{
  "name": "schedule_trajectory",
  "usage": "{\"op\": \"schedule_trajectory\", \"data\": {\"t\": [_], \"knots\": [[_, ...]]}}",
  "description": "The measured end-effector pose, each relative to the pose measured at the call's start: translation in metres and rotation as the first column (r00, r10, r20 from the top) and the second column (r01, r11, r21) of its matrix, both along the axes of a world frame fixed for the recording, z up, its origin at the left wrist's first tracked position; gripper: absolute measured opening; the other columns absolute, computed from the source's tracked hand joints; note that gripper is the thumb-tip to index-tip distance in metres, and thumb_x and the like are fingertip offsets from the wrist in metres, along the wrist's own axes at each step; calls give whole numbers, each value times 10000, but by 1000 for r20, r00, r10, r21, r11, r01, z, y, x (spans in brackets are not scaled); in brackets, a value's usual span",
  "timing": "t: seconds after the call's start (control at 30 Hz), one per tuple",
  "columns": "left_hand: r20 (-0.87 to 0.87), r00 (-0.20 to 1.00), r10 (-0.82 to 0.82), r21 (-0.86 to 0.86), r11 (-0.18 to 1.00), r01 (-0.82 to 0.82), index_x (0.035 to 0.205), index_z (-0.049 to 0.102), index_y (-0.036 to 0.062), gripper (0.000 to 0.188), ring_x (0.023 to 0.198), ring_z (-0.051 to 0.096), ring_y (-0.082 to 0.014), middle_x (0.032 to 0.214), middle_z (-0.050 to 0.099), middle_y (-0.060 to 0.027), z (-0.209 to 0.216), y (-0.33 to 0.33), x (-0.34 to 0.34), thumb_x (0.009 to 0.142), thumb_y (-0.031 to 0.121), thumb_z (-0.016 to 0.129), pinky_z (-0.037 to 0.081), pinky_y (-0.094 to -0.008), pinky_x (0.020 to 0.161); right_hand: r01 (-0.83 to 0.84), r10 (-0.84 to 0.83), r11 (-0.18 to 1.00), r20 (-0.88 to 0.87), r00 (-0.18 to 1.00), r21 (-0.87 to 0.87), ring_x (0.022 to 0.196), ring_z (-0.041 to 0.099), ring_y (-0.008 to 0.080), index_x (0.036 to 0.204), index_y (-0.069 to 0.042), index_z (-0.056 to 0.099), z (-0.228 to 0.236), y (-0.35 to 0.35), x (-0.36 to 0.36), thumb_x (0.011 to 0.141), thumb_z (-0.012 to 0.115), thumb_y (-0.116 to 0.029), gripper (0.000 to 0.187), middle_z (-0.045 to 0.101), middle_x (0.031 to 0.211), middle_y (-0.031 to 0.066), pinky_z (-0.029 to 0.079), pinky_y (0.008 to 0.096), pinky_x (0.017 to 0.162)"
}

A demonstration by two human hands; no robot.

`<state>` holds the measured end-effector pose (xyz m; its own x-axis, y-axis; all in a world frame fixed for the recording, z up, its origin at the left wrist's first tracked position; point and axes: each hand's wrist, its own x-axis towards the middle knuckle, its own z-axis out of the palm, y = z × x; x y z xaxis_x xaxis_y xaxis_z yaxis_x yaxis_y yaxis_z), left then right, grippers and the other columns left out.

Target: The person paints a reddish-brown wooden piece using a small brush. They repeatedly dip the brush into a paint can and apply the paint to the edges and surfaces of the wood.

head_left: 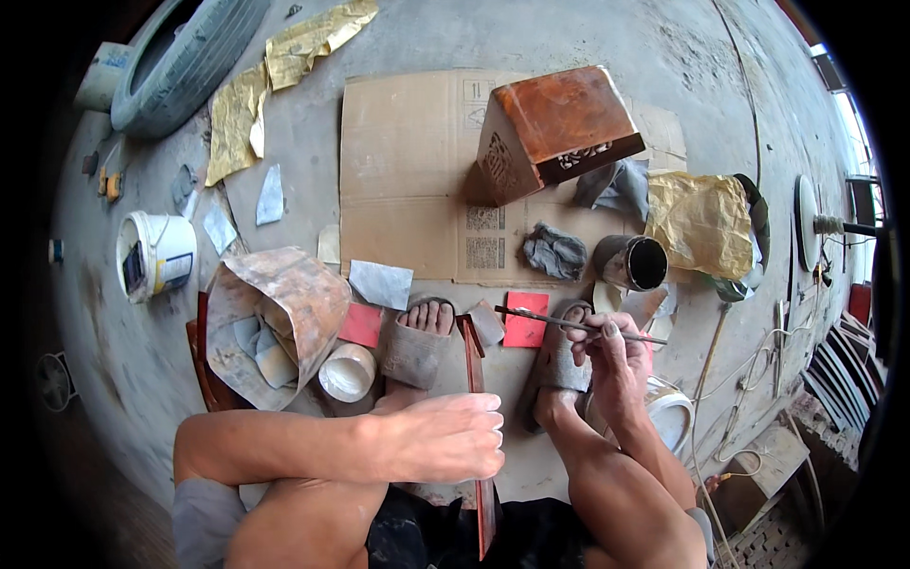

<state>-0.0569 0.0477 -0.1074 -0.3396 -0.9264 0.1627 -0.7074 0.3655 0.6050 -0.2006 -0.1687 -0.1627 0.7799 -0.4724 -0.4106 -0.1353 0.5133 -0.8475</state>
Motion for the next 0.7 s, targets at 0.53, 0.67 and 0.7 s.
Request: {"op": "schedule_trajectory", "data": {"t": [0.53, 0.67, 0.7], "knots": [[13, 993, -121, 175, 978, 117, 611, 627, 136, 182, 725, 610, -182, 619, 608, 1, 11, -1, -4, 632, 291, 719, 422, -308, 745, -166, 156, 980, -99, 983, -110, 798, 627, 155, 1090, 13, 604, 1, 12, 10, 1069, 486, -243, 283, 719, 961, 146, 502, 281, 727], [10, 992, -124, 175, 977, 120, 633, 627, 128, 163, 727, 611, -187, 634, 606, -6, 10, -3, -4, 642, 269, 707, 430, -318, 740, -150, 140, 980, -87, 986, -128, 797, 625, 155, 1096, 9, 598, -1, 9, 8, 1067, 490, -236, 269, 712, 966, 140, 502, 283, 733], [-1, 995, -96, 153, 984, 95, 639, 626, 125, 152, 725, 608, -188, 636, 604, -8, 9, 1, -2, 646, 257, 701, 431, -319, 736, -134, 127, 983, -65, 990, -123, 797, 624, 154, 1098, 7, 596, -1, 11, 12, 1066, 492, -233, 263, 710, 966, 138, 502, 285, 736]]}}
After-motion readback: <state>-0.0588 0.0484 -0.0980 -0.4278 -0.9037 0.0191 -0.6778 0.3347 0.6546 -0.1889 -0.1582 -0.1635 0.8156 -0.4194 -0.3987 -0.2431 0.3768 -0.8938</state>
